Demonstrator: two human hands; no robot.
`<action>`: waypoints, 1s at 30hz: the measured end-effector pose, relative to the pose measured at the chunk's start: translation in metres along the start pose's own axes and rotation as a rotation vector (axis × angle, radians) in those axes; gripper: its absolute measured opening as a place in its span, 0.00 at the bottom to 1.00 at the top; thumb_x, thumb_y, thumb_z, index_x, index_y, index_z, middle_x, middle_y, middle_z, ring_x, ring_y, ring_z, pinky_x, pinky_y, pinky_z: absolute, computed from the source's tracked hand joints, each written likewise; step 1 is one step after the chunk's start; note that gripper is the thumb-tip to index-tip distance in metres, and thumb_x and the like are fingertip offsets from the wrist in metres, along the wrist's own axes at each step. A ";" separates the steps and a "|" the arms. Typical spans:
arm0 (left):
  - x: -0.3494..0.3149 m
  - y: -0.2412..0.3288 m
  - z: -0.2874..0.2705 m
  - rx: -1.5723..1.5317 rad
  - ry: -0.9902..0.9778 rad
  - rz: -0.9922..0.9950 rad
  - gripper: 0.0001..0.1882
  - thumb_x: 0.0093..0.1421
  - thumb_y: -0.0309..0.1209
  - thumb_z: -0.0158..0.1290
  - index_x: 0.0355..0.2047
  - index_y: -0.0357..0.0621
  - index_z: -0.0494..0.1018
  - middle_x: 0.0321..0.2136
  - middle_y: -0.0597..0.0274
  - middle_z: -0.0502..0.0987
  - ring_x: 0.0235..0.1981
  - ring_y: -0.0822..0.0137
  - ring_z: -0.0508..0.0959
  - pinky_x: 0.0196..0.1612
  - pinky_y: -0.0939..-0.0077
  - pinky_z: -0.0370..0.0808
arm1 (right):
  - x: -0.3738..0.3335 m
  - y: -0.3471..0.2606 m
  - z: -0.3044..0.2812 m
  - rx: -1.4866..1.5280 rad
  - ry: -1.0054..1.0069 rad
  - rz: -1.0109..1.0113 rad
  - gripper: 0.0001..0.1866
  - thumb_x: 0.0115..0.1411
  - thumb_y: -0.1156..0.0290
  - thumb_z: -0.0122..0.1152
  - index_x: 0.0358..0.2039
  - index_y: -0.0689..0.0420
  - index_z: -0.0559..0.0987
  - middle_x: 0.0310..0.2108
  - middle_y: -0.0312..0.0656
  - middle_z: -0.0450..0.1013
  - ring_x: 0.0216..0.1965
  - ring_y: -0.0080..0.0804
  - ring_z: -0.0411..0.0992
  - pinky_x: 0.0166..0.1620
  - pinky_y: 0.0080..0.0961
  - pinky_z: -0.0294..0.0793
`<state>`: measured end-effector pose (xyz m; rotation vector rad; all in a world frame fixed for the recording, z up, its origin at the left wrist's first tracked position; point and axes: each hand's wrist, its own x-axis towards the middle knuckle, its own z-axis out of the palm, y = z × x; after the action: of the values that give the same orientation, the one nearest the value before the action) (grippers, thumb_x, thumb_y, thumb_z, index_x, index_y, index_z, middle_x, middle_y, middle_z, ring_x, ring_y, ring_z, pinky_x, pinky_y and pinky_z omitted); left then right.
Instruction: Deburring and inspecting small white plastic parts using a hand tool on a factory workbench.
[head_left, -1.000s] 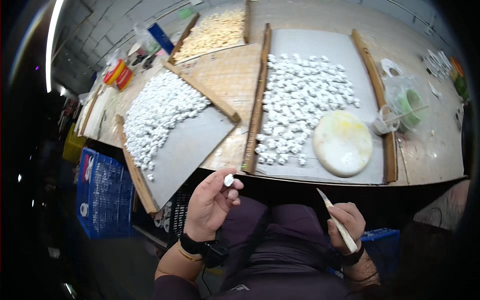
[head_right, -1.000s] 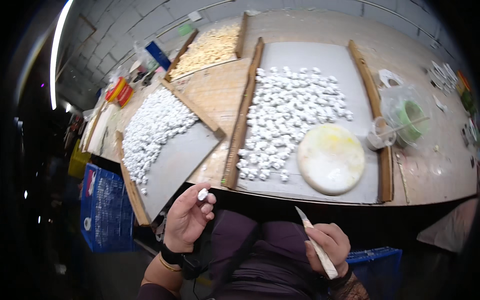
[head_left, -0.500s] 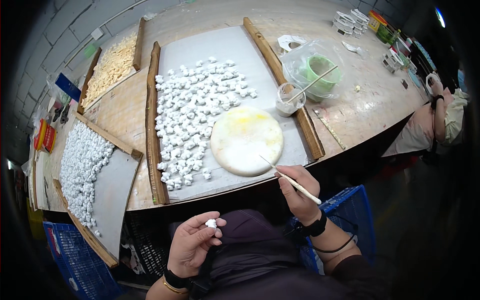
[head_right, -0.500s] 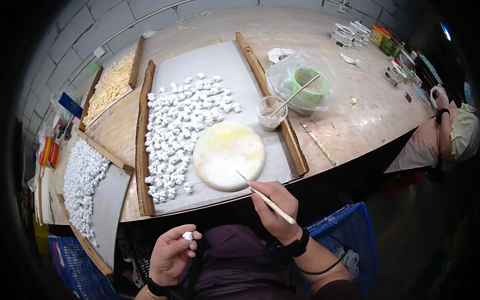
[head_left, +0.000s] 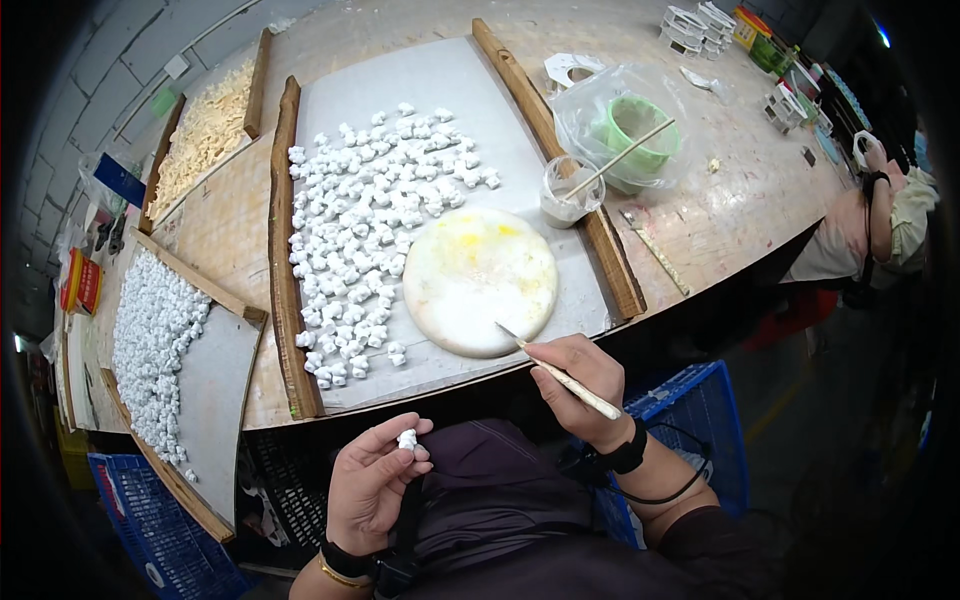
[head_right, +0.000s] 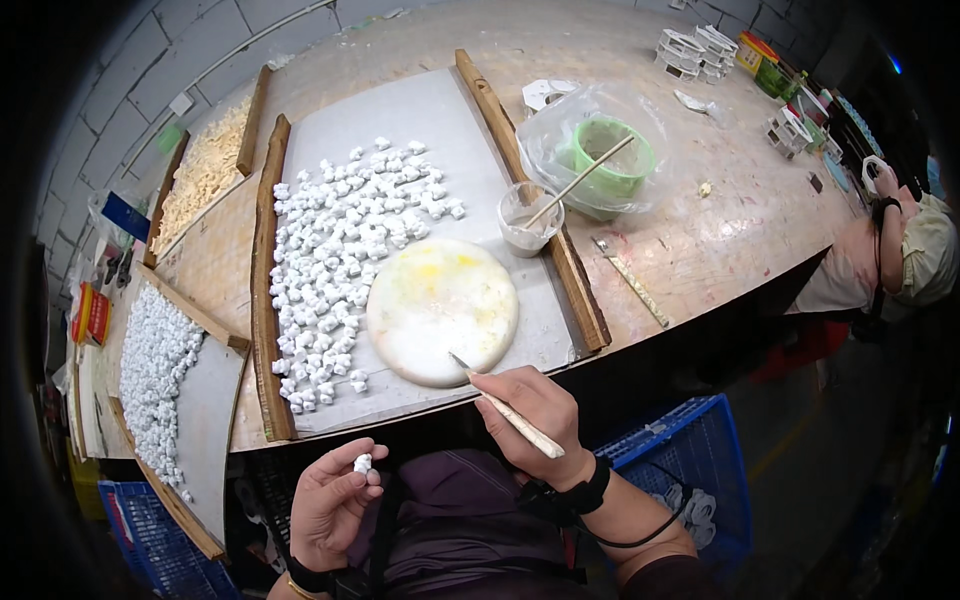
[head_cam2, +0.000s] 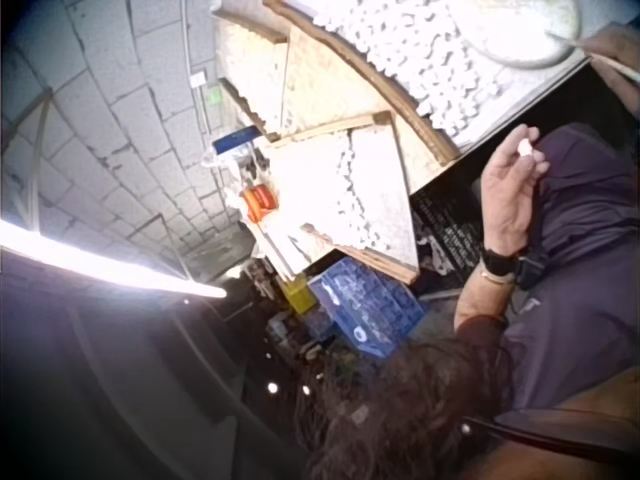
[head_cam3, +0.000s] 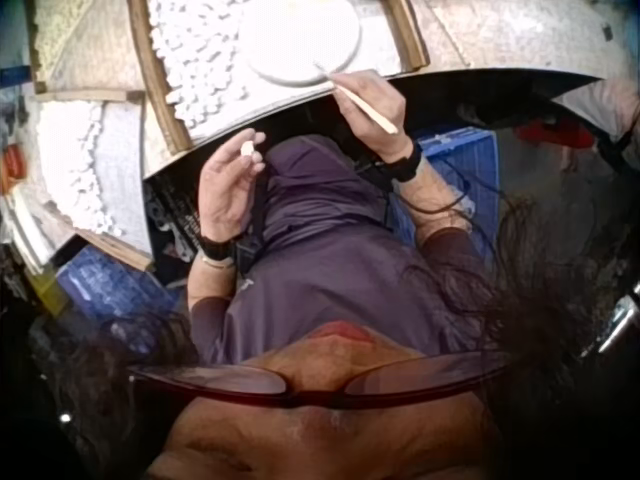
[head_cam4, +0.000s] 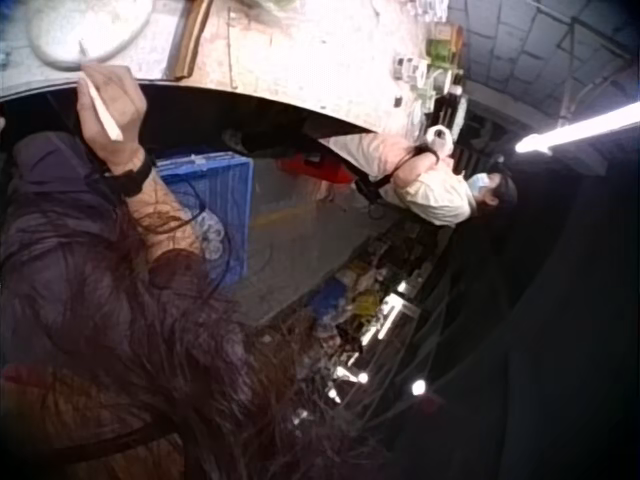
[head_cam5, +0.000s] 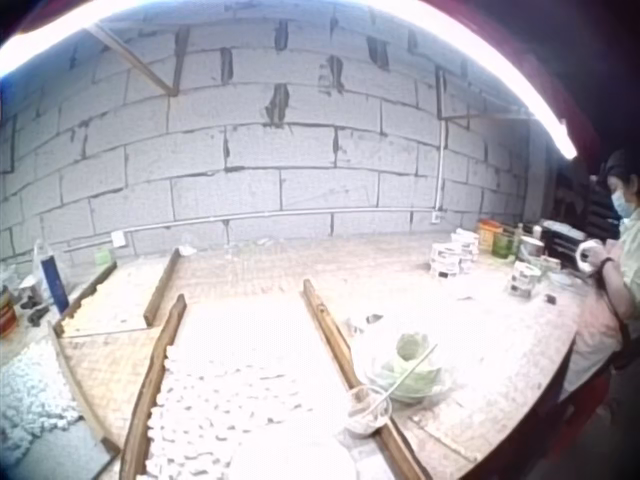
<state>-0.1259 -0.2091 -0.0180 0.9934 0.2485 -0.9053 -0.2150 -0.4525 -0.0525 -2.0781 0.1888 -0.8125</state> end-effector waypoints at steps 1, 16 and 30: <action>0.000 0.000 0.001 0.009 -0.001 0.003 0.20 0.58 0.15 0.50 0.51 0.27 0.68 0.45 0.41 0.75 0.36 0.64 0.80 0.39 0.75 0.81 | 0.000 0.000 0.000 -0.002 0.000 -0.019 0.11 0.52 0.81 0.62 0.38 0.63 0.80 0.29 0.46 0.75 0.27 0.35 0.75 0.31 0.23 0.73; 0.012 -0.002 0.008 0.029 -0.062 0.063 0.17 0.58 0.19 0.54 0.49 0.31 0.70 0.44 0.49 0.77 0.39 0.67 0.79 0.45 0.74 0.78 | -0.018 -0.007 -0.001 0.850 -0.008 0.592 0.12 0.62 0.74 0.56 0.44 0.64 0.78 0.32 0.42 0.78 0.28 0.18 0.70 0.32 0.14 0.71; 0.013 -0.002 0.014 -0.006 -0.140 0.081 0.15 0.58 0.20 0.55 0.47 0.32 0.70 0.42 0.51 0.78 0.38 0.69 0.79 0.45 0.75 0.78 | -0.018 -0.033 0.003 0.390 -0.201 -0.099 0.15 0.51 0.76 0.64 0.41 0.62 0.80 0.38 0.47 0.75 0.34 0.36 0.75 0.37 0.25 0.74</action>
<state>-0.1216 -0.2279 -0.0188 0.9235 0.0924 -0.8954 -0.2322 -0.4230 -0.0360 -1.7922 -0.1723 -0.6343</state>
